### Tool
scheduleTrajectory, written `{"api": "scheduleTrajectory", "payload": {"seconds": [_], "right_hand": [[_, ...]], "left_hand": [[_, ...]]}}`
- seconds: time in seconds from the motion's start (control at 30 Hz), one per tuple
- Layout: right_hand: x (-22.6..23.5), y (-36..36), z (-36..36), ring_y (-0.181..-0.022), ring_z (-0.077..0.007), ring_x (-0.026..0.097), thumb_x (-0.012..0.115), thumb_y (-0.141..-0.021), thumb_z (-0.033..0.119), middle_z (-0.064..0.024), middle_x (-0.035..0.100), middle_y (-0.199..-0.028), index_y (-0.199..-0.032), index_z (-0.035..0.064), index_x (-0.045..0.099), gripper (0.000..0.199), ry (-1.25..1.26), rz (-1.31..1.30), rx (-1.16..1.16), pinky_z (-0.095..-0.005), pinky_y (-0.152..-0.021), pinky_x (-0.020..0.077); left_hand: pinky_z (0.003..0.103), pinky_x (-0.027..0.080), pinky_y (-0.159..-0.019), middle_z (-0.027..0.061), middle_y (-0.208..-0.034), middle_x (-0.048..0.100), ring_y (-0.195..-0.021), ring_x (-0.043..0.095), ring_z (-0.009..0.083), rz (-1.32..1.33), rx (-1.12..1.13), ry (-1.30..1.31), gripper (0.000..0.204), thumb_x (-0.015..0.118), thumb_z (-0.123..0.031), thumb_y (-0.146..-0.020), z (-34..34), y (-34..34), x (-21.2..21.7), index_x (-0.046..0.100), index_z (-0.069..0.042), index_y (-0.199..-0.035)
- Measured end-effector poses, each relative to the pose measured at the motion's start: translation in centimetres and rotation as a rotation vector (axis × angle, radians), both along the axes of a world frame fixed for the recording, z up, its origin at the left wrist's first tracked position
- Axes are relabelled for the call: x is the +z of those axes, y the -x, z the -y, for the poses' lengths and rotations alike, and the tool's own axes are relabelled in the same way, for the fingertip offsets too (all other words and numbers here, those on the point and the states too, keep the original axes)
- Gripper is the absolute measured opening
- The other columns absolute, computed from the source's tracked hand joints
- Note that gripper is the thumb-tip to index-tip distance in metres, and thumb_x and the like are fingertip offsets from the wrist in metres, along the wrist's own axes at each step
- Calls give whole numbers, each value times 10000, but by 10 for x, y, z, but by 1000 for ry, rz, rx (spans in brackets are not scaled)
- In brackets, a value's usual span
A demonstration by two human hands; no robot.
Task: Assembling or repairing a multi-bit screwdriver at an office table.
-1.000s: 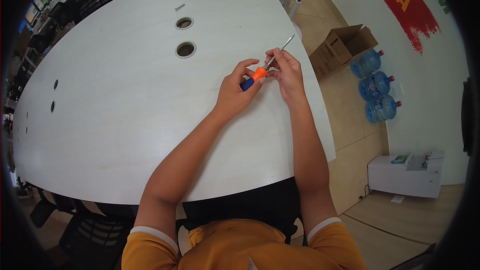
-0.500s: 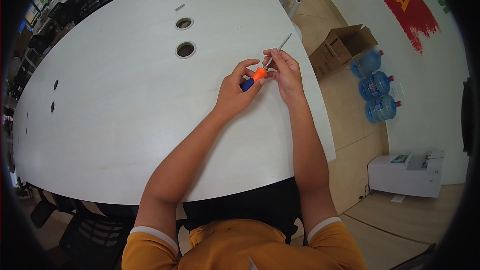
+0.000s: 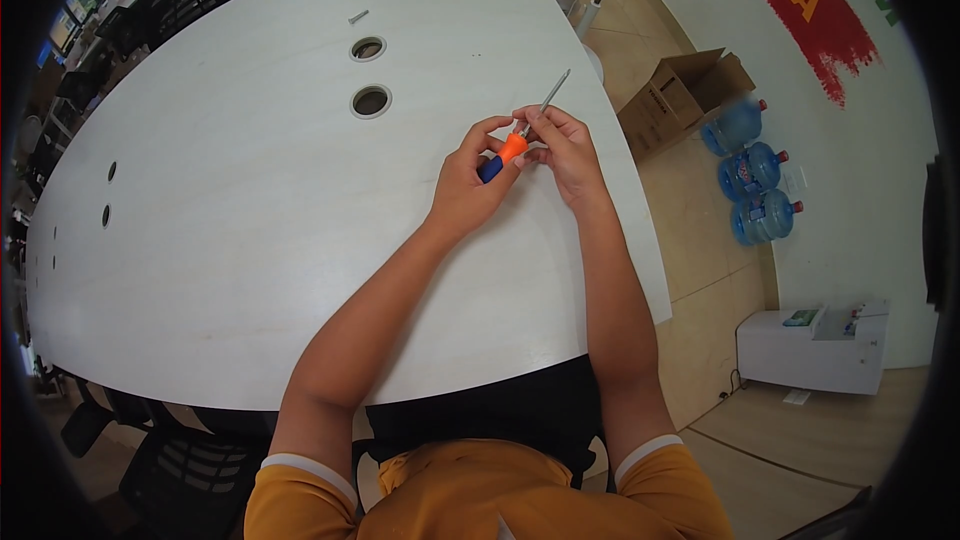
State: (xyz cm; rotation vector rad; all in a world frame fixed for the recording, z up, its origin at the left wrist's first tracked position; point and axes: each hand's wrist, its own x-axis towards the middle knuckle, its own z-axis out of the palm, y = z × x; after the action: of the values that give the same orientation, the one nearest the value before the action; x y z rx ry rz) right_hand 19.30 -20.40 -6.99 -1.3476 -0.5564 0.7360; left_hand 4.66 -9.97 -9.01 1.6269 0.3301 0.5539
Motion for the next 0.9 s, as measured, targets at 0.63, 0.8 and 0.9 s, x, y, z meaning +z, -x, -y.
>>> {"api": "scheduleTrajectory", "payload": {"seconds": [0.63,0.8,0.9], "right_hand": [[0,-1,2,-808,-88,681,749,-986,290,-12,744,-900,-1098,52,776,264,40,-30,19,-260,-640,529],[0,2,-1,-790,-87,679,752,-986,304,-11,746,-883,-1083,57,783,267,33,7,30,-254,-628,523],[0,1,0,-788,-86,679,751,-989,312,-10,748,-876,-1078,58,787,271,39,25,19,-252,-628,521]], "left_hand": [[266,521,-638,31,-1019,677,-716,623,96,47,16,159,482,708,-148,-983,2,0,5,551,-94,-1435],[271,532,-640,35,-1020,676,-725,625,97,26,19,151,480,705,-159,-985,0,2,8,550,-100,-1435],[272,531,-638,38,-1019,675,-725,626,99,12,19,155,478,701,-158,-986,0,1,7,548,-105,-1437]]}}
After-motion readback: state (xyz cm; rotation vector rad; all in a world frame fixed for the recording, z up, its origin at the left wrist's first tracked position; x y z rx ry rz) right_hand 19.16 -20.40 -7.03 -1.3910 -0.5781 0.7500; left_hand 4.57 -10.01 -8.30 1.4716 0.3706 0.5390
